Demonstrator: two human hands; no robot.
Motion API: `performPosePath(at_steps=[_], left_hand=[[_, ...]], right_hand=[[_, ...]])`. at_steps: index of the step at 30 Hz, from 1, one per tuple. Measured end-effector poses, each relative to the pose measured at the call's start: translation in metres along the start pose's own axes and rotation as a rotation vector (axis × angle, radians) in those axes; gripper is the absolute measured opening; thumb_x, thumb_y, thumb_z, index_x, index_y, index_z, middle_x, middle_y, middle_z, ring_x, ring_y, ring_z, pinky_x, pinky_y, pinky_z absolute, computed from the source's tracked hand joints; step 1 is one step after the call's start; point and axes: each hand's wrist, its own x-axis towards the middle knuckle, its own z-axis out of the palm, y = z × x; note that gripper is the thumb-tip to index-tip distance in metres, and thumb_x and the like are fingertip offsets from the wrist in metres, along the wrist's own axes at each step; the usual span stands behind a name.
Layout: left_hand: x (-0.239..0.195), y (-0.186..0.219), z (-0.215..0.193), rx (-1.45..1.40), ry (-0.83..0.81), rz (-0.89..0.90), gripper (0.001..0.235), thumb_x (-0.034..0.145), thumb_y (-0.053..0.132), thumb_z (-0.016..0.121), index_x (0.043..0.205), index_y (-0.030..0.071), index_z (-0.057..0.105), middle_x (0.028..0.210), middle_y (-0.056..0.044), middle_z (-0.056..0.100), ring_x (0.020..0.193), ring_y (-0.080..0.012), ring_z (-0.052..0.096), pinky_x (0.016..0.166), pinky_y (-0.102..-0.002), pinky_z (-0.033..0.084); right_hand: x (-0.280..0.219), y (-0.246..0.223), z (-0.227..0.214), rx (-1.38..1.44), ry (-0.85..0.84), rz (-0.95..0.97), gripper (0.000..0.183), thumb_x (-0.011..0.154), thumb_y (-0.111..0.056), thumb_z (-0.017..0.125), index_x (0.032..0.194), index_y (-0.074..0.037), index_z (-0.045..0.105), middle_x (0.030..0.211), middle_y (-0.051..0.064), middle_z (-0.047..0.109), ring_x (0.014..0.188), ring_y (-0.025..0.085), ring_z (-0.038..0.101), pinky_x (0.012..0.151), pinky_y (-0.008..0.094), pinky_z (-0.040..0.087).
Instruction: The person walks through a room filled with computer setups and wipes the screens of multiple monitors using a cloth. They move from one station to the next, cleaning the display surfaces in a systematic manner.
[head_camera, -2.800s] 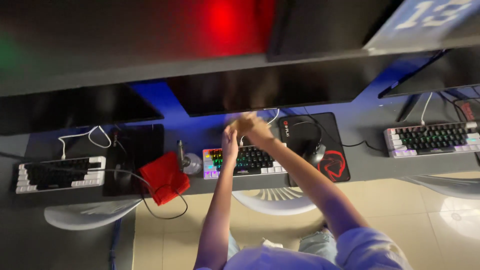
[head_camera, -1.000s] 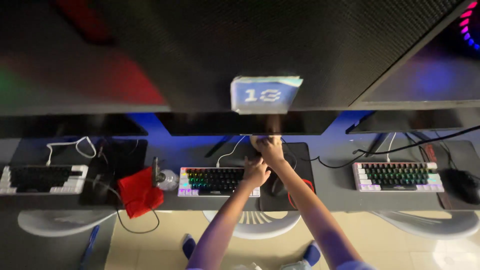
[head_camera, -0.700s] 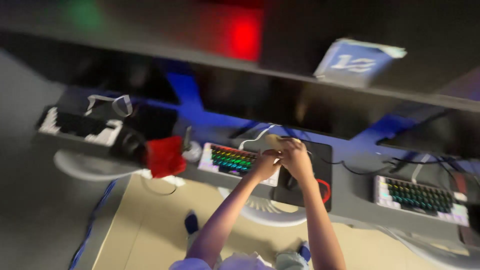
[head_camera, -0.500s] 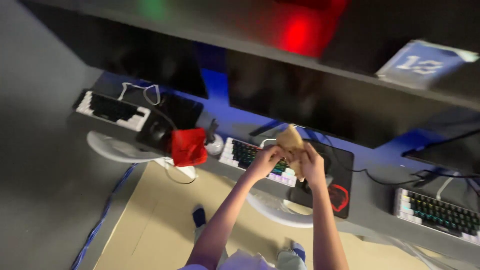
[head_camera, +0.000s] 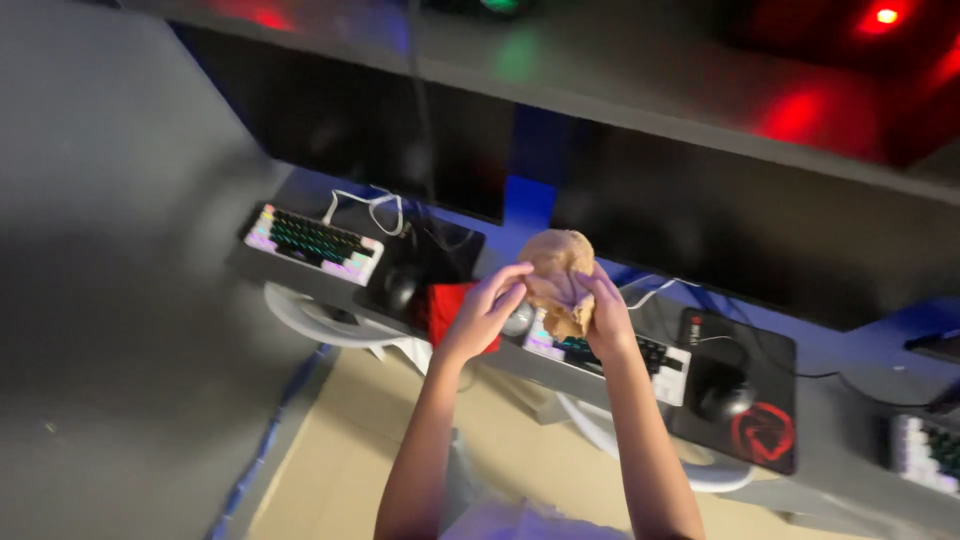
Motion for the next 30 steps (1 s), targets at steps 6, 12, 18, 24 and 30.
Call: performPosePath(at_steps=[6, 12, 18, 24, 30], left_hand=[[0.0, -0.018, -0.108, -0.192, -0.432, -0.181, 0.039, 0.107, 0.022, 0.056, 0.141, 0.004, 0.054, 0.137, -0.007, 0.063, 0.129, -0.0143, 0.058, 0.111, -0.031, 0.046], [0.003, -0.007, -0.177, -0.397, -0.339, -0.242, 0.043, 0.112, 0.035, 0.043, 0.128, 0.001, 0.064, 0.122, -0.012, 0.073, 0.116, -0.0205, 0.07, 0.105, -0.035, 0.053], [0.035, -0.057, -0.168, -0.371, -0.024, -0.305, 0.04, 0.107, 0.034, 0.047, 0.13, 0.004, 0.062, 0.121, -0.011, 0.072, 0.109, -0.02, 0.07, 0.098, -0.034, 0.052], [0.069, -0.092, -0.142, -0.441, -0.056, -0.337, 0.039, 0.107, 0.033, 0.049, 0.129, 0.003, 0.06, 0.128, -0.008, 0.069, 0.114, -0.019, 0.068, 0.099, -0.033, 0.05], [0.106, -0.117, -0.125, -0.5, 0.013, -0.311, 0.049, 0.102, 0.039, 0.053, 0.135, 0.003, 0.057, 0.132, -0.01, 0.069, 0.117, -0.0196, 0.068, 0.1, -0.034, 0.05]], right_hand=[[0.008, 0.054, 0.063, -0.002, 0.062, 0.007, 0.046, 0.098, -0.01, 0.051, 0.143, -0.002, 0.053, 0.13, 0.013, 0.066, 0.115, 0.023, 0.067, 0.099, 0.035, 0.054], [0.02, 0.063, 0.1, -0.04, 0.098, 0.018, 0.04, 0.099, -0.012, 0.052, 0.137, 0.0, 0.055, 0.12, 0.012, 0.068, 0.106, 0.022, 0.069, 0.092, 0.035, 0.056], [0.076, 0.078, 0.082, -0.18, 0.159, -0.046, 0.033, 0.102, -0.011, 0.051, 0.132, 0.0, 0.057, 0.116, 0.01, 0.068, 0.102, 0.019, 0.069, 0.089, 0.033, 0.058], [0.134, 0.077, 0.071, -0.396, 0.149, -0.259, 0.035, 0.105, -0.007, 0.044, 0.139, -0.006, 0.051, 0.119, 0.006, 0.065, 0.102, 0.014, 0.065, 0.084, 0.027, 0.055], [0.175, 0.025, 0.125, -0.88, 0.155, -0.872, 0.03, 0.109, -0.001, 0.05, 0.139, -0.003, 0.051, 0.117, 0.012, 0.058, 0.098, 0.021, 0.058, 0.087, 0.033, 0.051]])
